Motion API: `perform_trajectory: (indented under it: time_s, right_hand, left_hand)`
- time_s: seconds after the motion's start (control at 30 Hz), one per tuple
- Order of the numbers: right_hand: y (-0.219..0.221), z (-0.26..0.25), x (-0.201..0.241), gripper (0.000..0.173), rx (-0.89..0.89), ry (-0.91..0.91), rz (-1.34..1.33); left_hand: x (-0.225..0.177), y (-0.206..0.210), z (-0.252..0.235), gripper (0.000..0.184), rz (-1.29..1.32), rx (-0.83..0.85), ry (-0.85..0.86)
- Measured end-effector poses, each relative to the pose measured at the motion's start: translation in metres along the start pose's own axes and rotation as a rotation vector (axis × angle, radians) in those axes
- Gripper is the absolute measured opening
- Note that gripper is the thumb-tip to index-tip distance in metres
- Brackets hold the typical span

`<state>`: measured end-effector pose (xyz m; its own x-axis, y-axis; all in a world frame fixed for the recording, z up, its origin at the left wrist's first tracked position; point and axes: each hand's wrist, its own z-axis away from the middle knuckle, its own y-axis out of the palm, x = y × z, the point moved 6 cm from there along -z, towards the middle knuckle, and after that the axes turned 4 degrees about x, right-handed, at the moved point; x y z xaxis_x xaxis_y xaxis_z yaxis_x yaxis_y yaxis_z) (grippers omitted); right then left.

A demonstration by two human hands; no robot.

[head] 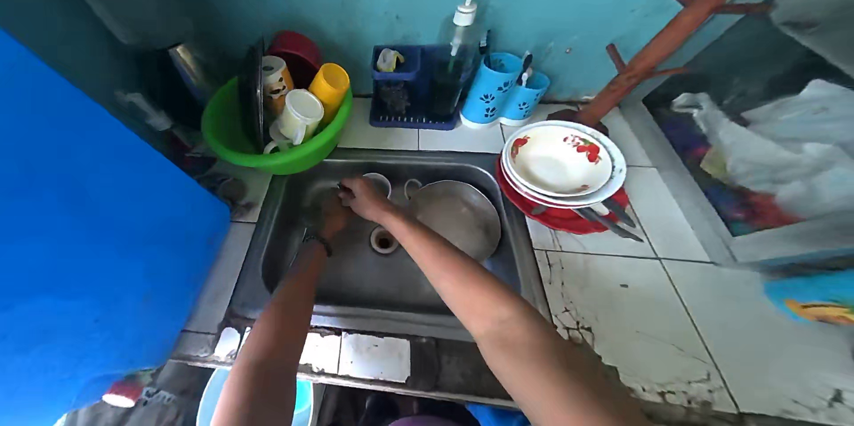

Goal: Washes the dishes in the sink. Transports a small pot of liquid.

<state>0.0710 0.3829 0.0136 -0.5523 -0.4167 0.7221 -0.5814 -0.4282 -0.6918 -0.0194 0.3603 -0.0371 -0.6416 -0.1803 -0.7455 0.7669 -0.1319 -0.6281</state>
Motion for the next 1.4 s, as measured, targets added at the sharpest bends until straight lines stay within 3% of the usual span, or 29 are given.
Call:
perform_trajectory:
  time_s: [0.1,0.23,0.37,0.43,0.53,0.67,0.8,0.93,1.03,1.1,1.27,1.4]
  right_hand:
    - [-0.012,0.016,-0.008,0.024,-0.044,-0.015,-0.002]
    - [-0.065,0.082,-0.022,0.029,-0.227,-0.038,-0.387]
    - [-0.101,0.157,-0.047,0.042,-0.353,-0.1,-0.593]
    - [-0.108,0.188,-0.071,0.041,-0.395,-0.008,-0.526]
    - [-0.1,0.212,-0.103,0.026,-0.337,0.296,-0.307]
    - [-0.086,0.209,-0.108,0.036,-0.171,0.623,-0.04]
    - [-0.082,0.209,-0.095,0.042,0.031,0.596,0.068]
    - [-0.099,0.226,-0.077,0.04,-0.087,0.434,0.317]
    - [-0.1,0.245,-0.07,0.036,-0.07,0.358,0.397]
    - [-0.111,0.268,-0.067,0.036,-0.214,0.304,0.305]
    - [-0.156,0.349,-0.088,0.031,-0.778,0.191,0.135]
    - [-0.184,0.387,-0.093,0.031,-0.882,0.339,0.162]
  left_hand:
    - [0.002,0.003,-0.009,0.048,-0.006,0.086,-0.044]
    - [0.006,0.019,-0.014,0.053,0.22,0.292,-0.219]
    - [0.01,0.022,-0.014,0.048,0.44,0.304,-0.207]
    - [0.001,0.018,-0.005,0.045,0.479,0.278,-0.194]
    - [-0.005,0.011,0.015,0.041,0.506,0.172,-0.183]
    - [-0.008,0.01,0.044,0.039,0.591,0.024,-0.181]
    - [-0.018,0.007,0.076,0.033,0.65,0.092,-0.18]
    - [-0.019,-0.005,0.087,0.031,0.7,0.015,-0.226]
    - [-0.019,-0.002,0.091,0.032,0.735,-0.032,-0.216]
    - [-0.019,-0.003,0.097,0.033,0.768,-0.021,-0.209]
    - [-0.013,0.0,0.095,0.032,0.827,-0.095,-0.216]
    - [-0.017,0.005,0.105,0.034,0.811,-0.076,-0.234]
